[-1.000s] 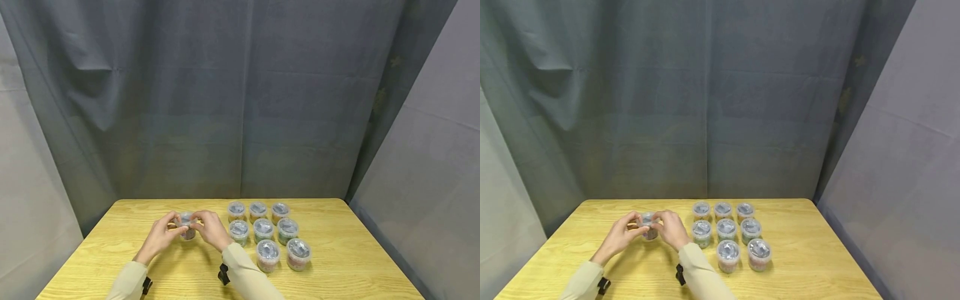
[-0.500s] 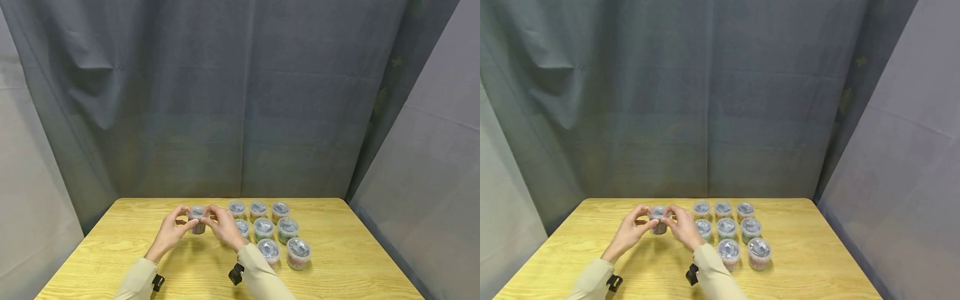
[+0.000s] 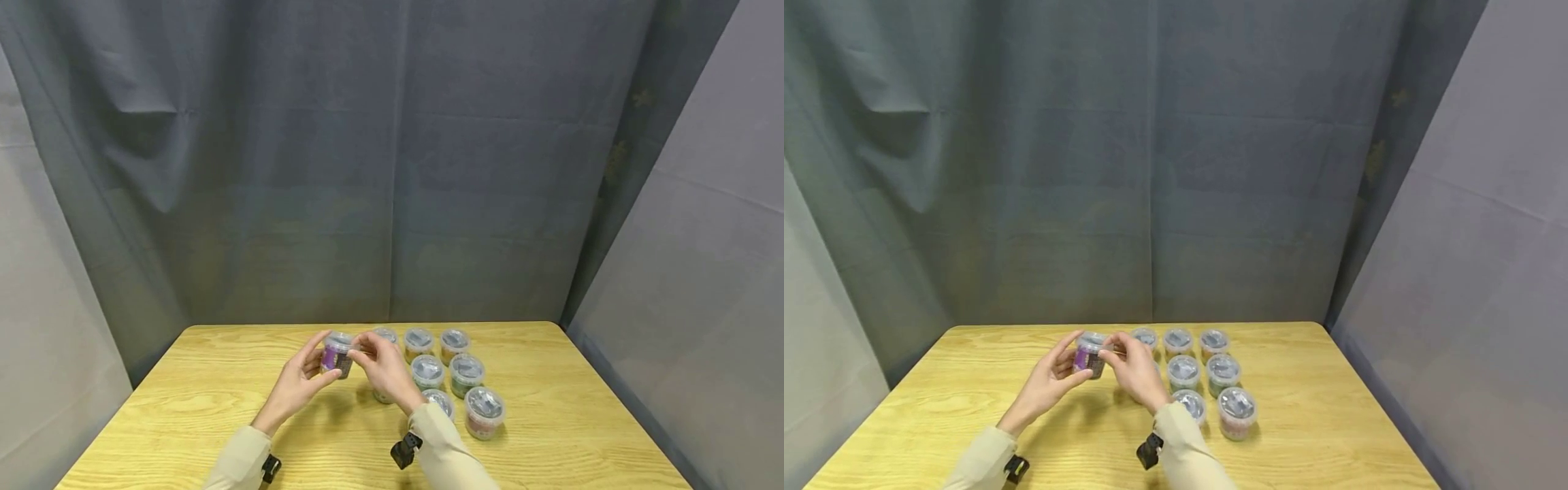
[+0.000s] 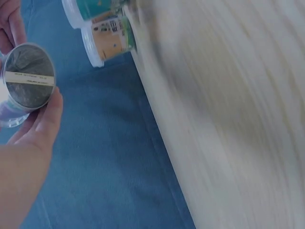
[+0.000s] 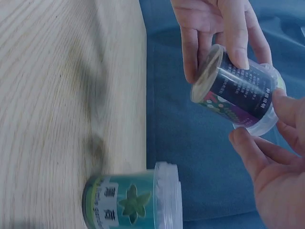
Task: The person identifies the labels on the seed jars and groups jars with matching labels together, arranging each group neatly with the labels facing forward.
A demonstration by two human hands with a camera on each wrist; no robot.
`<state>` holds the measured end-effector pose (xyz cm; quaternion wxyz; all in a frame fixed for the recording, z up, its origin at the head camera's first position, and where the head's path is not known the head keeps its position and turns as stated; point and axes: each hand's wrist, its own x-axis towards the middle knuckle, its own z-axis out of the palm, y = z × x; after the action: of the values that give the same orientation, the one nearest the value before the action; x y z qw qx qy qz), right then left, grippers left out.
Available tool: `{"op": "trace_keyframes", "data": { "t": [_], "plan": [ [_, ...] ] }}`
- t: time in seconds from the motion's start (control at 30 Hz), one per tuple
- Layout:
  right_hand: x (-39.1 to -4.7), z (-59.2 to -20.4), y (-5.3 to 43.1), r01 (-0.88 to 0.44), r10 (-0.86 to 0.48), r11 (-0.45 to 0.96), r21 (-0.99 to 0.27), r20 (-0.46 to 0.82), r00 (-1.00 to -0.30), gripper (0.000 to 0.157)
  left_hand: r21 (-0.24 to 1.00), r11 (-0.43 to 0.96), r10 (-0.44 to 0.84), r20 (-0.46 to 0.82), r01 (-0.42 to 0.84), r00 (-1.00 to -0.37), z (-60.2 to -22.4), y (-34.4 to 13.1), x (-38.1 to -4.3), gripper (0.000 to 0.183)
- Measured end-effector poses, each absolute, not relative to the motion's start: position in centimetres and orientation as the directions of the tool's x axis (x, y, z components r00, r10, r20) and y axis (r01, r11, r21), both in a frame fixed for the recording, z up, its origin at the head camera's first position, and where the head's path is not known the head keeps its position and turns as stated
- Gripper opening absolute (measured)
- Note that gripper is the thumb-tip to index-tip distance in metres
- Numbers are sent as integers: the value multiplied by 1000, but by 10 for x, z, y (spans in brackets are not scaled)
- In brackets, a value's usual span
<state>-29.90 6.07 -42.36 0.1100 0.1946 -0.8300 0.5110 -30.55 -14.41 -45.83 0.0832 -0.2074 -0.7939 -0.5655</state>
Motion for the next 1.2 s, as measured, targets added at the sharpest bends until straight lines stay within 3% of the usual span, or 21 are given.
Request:
{"op": "trace_keyframes", "data": {
  "t": [0.13,0.37,0.87,1.2],
  "plan": [
    [-297,-424,65,-379,-208,378,-845,321,-924,17,833,289,203,428,472,-881,-460,-135,-303,73],
    [-294,-423,66,-338,-104,403,-850,325,-940,28,744,362,172,539,561,-825,-464,-120,-297,72],
    [-294,-427,80,-284,-63,403,-870,284,-957,29,823,324,171,433,466,-885,-470,-111,-293,78],
    [-295,-425,76,-313,-55,395,-863,318,-946,28,733,403,158,534,548,-831,-470,-109,-297,75]
  ]
}}
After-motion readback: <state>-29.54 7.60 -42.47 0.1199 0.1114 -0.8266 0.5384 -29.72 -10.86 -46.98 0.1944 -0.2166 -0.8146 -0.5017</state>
